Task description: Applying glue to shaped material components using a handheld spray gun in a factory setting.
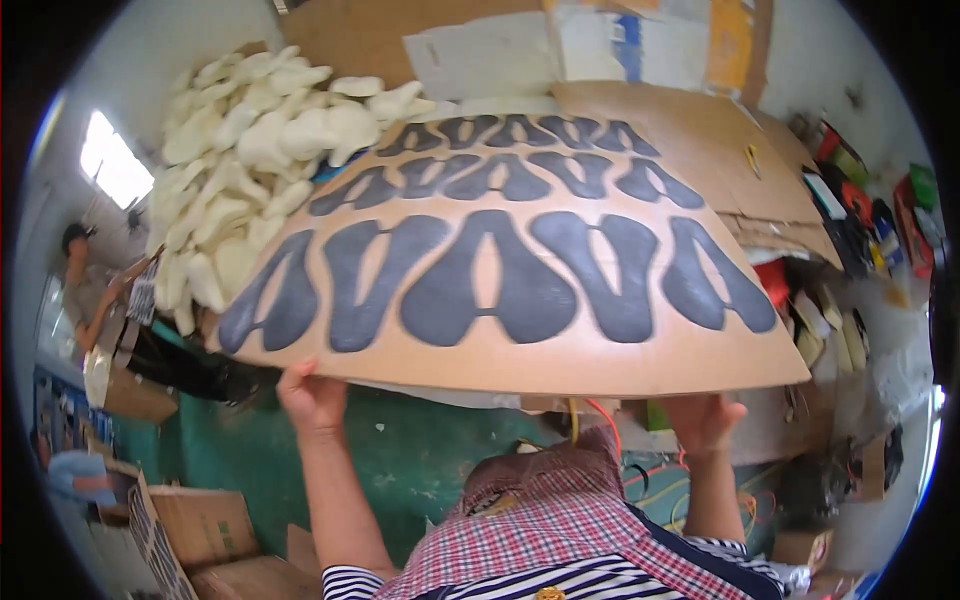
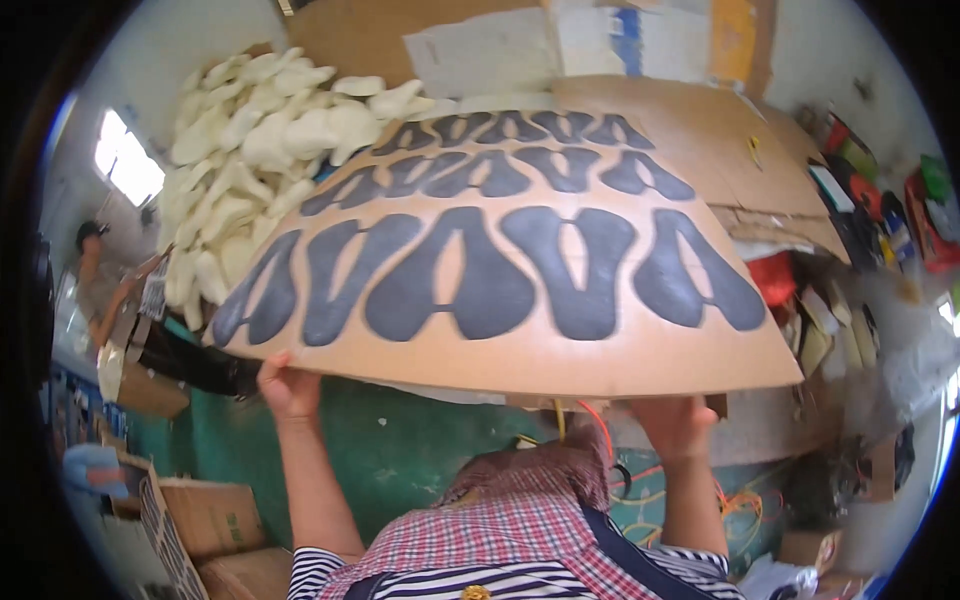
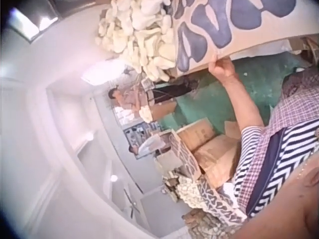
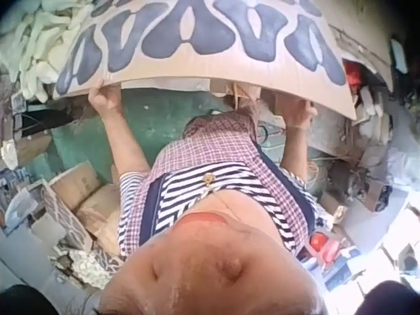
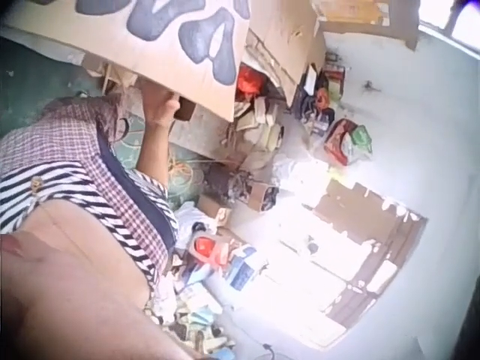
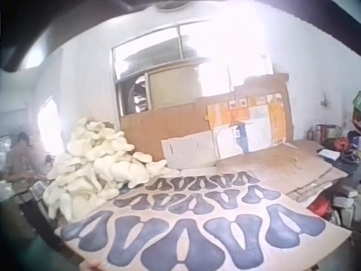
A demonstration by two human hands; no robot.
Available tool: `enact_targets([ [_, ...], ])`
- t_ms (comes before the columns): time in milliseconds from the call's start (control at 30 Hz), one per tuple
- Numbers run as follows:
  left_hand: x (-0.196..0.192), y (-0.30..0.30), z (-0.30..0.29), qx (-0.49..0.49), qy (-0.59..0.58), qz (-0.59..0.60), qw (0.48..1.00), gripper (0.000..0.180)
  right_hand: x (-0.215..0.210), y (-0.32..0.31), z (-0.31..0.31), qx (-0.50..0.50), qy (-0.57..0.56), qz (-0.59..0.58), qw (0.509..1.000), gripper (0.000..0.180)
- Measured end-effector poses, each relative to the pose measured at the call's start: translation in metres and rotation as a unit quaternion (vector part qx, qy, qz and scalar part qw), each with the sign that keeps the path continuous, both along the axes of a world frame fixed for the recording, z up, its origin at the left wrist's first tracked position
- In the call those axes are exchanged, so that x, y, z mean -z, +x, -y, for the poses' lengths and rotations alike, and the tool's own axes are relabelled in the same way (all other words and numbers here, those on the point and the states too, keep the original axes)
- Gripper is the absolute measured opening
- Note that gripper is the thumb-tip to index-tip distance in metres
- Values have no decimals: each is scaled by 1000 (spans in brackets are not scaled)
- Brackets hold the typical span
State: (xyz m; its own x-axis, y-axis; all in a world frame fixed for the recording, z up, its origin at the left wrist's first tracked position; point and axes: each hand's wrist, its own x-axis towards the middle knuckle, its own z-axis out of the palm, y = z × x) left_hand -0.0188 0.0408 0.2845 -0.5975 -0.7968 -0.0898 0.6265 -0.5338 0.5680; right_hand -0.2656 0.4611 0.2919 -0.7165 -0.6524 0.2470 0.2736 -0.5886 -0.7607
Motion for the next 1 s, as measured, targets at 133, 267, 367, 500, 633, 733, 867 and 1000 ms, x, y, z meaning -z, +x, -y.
enact_targets([
  [133, -38, -17, -55, -17, -4, -18, 1000, 38, -7, -9, -19, 153, -33, 159, 975, 54],
  [267, -67, 5, -63, -15, -36, -71, 997, 38, -22, -23, -23, 151, -45, 128, 979, 39],
  [367, -101, 62, -73, -46, -82, -123, 988, 40, -54, 8, -17, 125, -78, 69, 987, 49],
  [500, -129, 133, -103, -112, -121, -151, 975, 38, -60, 3, 1, -2, -129, 58, 990, 56],
  [633, -152, 188, -146, -261, -129, -113, 950, 14, -96, 6, 76, 56, -125, 112, 984, 67],
  [733, -165, 218, -183, -351, -181, -143, 907, 19, -145, 77, 135, -78, -183, 76, 977, 36],
  [867, -166, 260, -261, -482, -221, -170, 831, 29, -149, 72, 235, -259, -231, 137, 928, 17],
  [1000, -171, 262, -320, -622, -268, -143, 722, 20, -161, 143, 322, -380, -256, 164, 873, 21],
])
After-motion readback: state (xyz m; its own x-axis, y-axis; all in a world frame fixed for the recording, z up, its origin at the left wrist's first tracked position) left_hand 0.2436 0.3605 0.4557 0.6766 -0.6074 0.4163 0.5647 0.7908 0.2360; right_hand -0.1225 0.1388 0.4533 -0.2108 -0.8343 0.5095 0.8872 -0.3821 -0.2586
